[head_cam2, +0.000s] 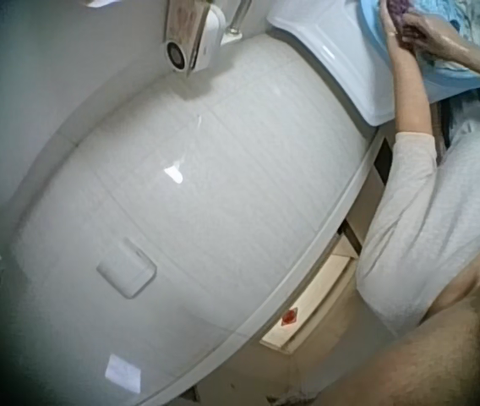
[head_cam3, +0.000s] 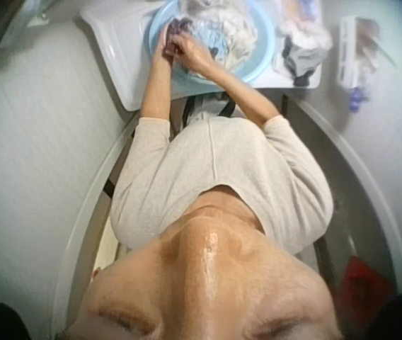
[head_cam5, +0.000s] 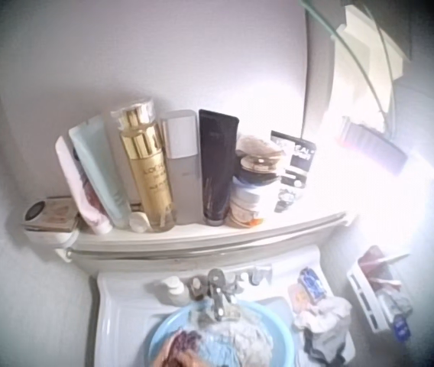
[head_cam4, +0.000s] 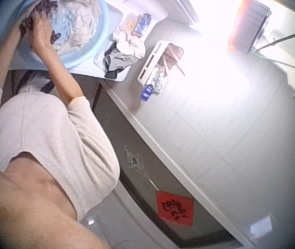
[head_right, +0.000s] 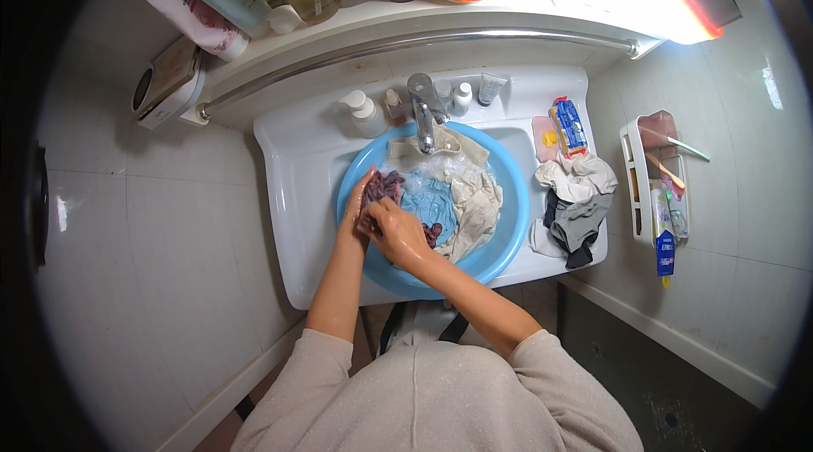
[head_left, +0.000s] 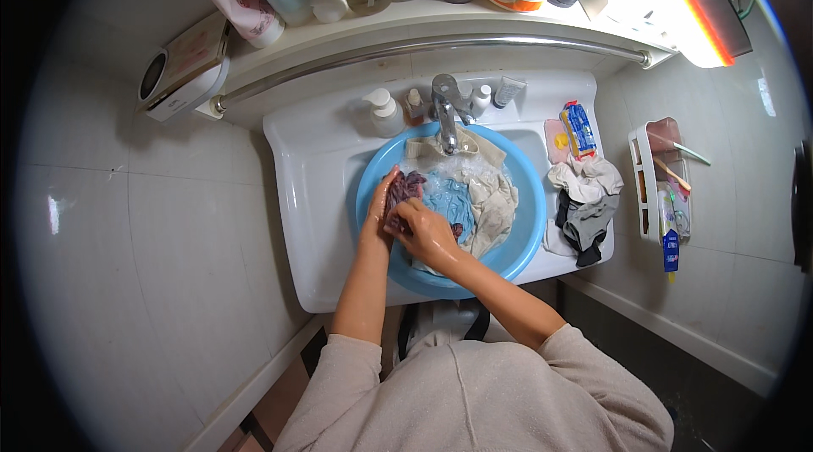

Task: The person hand washes clothes in a blue basin placed in a bathroom sink. They scrub a dark patterned cloth, apply detergent from a blue and yellow box, rinse under running water, and then wash a light blue garment. The person wrings out the items and places them aside.

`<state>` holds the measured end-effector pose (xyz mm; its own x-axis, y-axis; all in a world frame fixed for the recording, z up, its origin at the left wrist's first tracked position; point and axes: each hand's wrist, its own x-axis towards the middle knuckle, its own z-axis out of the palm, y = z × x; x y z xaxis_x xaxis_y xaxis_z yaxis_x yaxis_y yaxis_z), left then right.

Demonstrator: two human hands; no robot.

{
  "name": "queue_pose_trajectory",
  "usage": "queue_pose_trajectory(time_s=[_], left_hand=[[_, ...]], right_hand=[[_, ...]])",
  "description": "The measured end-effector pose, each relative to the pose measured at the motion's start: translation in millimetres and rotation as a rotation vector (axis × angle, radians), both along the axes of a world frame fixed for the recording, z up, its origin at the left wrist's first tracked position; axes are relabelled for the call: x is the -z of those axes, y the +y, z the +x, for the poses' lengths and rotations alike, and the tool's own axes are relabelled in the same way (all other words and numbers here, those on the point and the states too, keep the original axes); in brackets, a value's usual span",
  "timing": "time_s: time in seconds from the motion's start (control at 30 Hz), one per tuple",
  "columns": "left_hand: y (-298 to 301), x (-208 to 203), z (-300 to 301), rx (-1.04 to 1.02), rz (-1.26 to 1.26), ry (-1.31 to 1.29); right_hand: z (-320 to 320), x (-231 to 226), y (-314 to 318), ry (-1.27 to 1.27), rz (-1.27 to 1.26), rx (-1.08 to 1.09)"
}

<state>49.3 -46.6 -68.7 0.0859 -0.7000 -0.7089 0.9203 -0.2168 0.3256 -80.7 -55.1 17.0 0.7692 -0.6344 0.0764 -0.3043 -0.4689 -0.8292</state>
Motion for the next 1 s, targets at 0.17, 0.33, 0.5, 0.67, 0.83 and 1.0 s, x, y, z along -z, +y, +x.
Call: queue_pose_trajectory(time_s=[0.17, 0.33, 0.5, 0.67, 0.83, 1.0], left_hand=[[-3.1, -35.2, -22.6, -0.014, -0.028, -0.023], [4.9, 27.7, -22.6, -0.090, -0.104, -0.007], [4.9, 8.4, -50.6, -0.150, 0.201, -0.099], [11.8, 12.5, -46.4, -0.238, -0.062, -0.178], [27.2, -3.0, -29.9, 0.219, 0.185, -0.877], [28.1, -21.1, -31.3, 0.787, 0.277, -1.721]], right_hand=[[1.0, 1.8, 1.9, 0.043, -0.147, 0.105], [5.3, 19.3, -13.5, 0.054, -0.227, 0.170], [1.0, 77.5, -51.4, 0.193, -0.121, 0.370], [-20.3, 99.8, -90.2, 0.099, 0.318, 0.407], [-45.3, 82.7, -84.2, -0.189, 0.430, 0.242], [-62.8, 73.4, -75.6, -0.195, 0.309, 0.155]])
